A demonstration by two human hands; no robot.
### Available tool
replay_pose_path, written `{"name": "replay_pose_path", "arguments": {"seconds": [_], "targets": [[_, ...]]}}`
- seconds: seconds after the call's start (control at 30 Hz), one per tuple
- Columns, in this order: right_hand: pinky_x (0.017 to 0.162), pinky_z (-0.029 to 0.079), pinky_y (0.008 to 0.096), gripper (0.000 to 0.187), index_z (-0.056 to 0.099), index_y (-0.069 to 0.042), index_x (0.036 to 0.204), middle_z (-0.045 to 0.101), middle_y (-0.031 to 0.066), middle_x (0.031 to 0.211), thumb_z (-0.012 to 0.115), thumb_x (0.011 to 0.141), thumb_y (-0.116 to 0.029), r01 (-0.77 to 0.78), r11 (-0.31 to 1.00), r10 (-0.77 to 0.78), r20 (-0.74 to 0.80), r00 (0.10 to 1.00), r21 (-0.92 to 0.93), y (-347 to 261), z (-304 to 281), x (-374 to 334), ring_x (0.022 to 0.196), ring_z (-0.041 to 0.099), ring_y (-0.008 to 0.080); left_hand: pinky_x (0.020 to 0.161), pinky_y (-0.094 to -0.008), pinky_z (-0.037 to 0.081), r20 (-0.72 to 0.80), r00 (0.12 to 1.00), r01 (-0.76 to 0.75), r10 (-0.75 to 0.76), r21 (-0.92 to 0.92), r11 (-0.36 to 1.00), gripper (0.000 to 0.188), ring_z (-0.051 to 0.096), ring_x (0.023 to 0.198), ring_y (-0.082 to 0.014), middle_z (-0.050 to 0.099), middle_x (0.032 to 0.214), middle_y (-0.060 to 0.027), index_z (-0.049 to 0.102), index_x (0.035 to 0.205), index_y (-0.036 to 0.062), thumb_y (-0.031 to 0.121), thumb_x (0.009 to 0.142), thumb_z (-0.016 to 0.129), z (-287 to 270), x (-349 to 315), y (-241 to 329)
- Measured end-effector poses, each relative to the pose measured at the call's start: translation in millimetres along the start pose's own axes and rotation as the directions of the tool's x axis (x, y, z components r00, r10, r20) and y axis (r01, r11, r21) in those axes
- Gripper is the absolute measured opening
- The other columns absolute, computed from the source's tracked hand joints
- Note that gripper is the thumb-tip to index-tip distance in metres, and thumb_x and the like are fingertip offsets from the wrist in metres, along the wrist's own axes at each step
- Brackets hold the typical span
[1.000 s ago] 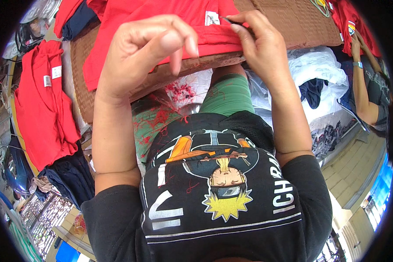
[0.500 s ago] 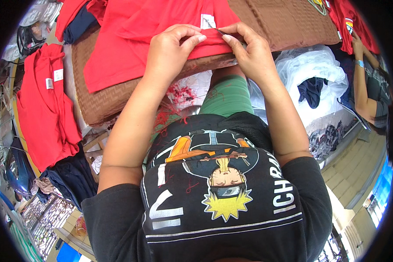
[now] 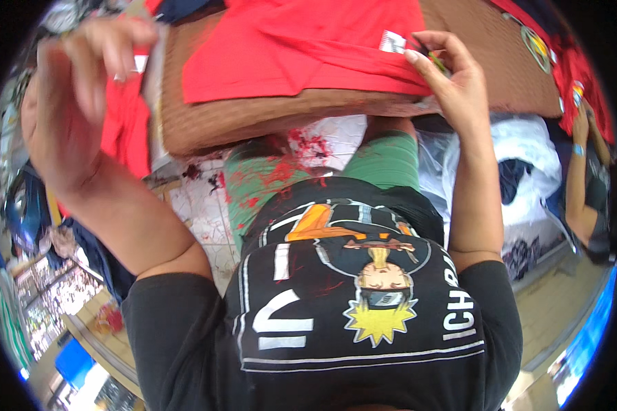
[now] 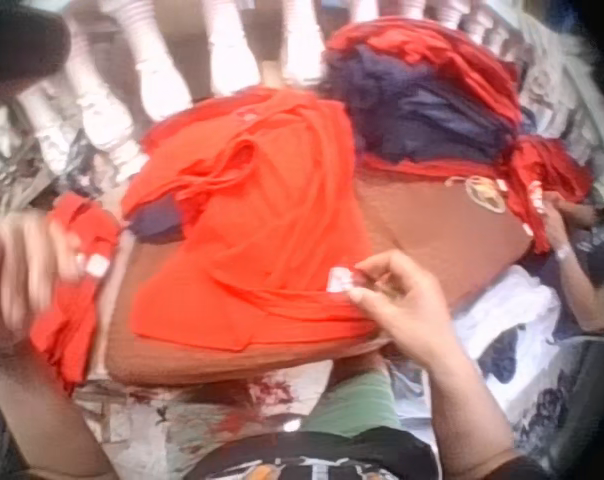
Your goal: The person trims loose red threads from red and blue t-shirts using small shears, handles the garments individually, and sets them aside after each one.
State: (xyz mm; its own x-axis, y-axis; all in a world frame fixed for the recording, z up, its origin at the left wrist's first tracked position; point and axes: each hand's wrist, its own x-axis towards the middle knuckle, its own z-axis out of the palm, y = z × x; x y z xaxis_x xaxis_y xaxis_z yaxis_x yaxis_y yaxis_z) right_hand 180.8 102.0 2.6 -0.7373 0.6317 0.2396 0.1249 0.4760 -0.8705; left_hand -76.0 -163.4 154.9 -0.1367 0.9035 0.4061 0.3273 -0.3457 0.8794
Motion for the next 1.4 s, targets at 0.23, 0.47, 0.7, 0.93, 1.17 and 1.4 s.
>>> {"name": "replay_pose_path", "arguments": {"seconds": [0.23, 0.47, 0.7, 0.93, 1.17, 1.4], "targets": [[0.079, 0.051, 0.0378, 0.033, 0.067, -0.007, 0.107, 0.064, 0.0132, 0.101, 0.073, 0.078, -0.022, 0.224, 0.888, -0.198, 0.106, 0.974, -0.401, -8.8, 59.4, 12.7, 0.091, 0.064, 0.0318, 0.091, -0.0299, 0.048, -0.588, 0.796, 0.285, -0.145, 0.154, 0.946, 0.018, 0.064, 0.101, -0.0219, 0.066, 0.113, -0.0121, 0.066, 0.104, -0.0009, 0.011, 0.093, 0.060, 53.7, -18.4, -56.5], [0.077, 0.051, 0.0301, 0.018, 0.067, -0.006, 0.101, 0.068, 0.0073, 0.092, 0.070, 0.084, -0.011, 0.203, 0.971, -0.214, -0.081, 0.973, -0.123, -10.4, 30.8, 7.1, 0.086, 0.065, 0.0177, 0.072, -0.0299, 0.051, -0.639, 0.743, 0.666, -0.198, 0.679, 0.307, 0.022, 0.065, 0.080, -0.0163, 0.069, 0.090, -0.0106, 0.069, 0.098, 0.0043, 0.022, 0.084, 0.071, 45.7, -78.5, -141.3], [0.083, 0.049, 0.0284, 0.015, 0.068, -0.002, 0.101, 0.069, 0.0062, 0.097, 0.064, 0.088, -0.010, 0.082, 0.987, -0.152, -0.656, 0.739, -0.136, 80.9, -166.7, -4.9, 0.089, 0.063, 0.0150, 0.062, -0.0278, 0.049, -0.405, 0.738, 0.656, -0.540, 0.240, 0.716, 0.018, 0.061, 0.065, -0.0106, 0.066, 0.071, -0.0060, 0.067, 0.091, 0.0018, 0.019, 0.087, 0.067, 80.2, -76.1, -100.6], [0.092, 0.046, 0.0360, 0.041, 0.064, -0.005, 0.115, 0.067, 0.0136, 0.110, 0.069, 0.086, -0.034, -0.216, 0.772, -0.170, -0.523, 0.836, -0.597, 78.0, -142.9, 3.2, 0.106, 0.062, 0.0255, 0.062, -0.0277, 0.049, -0.227, 0.748, 0.603, -0.623, 0.624, 0.497, 0.019, 0.061, 0.065, -0.0112, 0.067, 0.072, -0.0094, 0.067, 0.093, 0.0009, 0.018, 0.085, 0.068, 63.4, -79.7, -66.9], [0.083, 0.050, 0.0372, 0.025, 0.061, -0.003, 0.107, 0.064, 0.0161, 0.104, 0.063, 0.089, -0.019, 0.248, 0.943, -0.241, 0.059, 0.969, -0.223, -47.3, 59.7, 2.1, 0.096, 0.064, 0.0296, 0.073, -0.0332, 0.053, -0.367, 0.917, 0.381, -0.153, 0.698, 0.606, 0.020, 0.066, 0.083, -0.0232, 0.065, 0.105, -0.0106, 0.069, 0.099, 0.0039, 0.012, 0.080, 0.071, 95.4, -63.7, -108.3], [0.074, 0.050, 0.0396, 0.019, 0.063, -0.004, 0.101, 0.063, 0.0145, 0.094, 0.064, 0.083, -0.011, 0.270, 0.962, -0.240, 0.365, 0.900, -0.031, -42.8, 111.8, -3.6, 0.086, 0.063, 0.0322, 0.074, -0.0313, 0.053, -0.526, 0.819, 0.528, -0.229, 0.535, 0.660, 0.016, 0.067, 0.082, -0.0230, 0.069, 0.093, -0.0112, 0.070, 0.094, 0.0041, 0.015, 0.082, 0.071, 103.3, -69.5, -122.6]]}}
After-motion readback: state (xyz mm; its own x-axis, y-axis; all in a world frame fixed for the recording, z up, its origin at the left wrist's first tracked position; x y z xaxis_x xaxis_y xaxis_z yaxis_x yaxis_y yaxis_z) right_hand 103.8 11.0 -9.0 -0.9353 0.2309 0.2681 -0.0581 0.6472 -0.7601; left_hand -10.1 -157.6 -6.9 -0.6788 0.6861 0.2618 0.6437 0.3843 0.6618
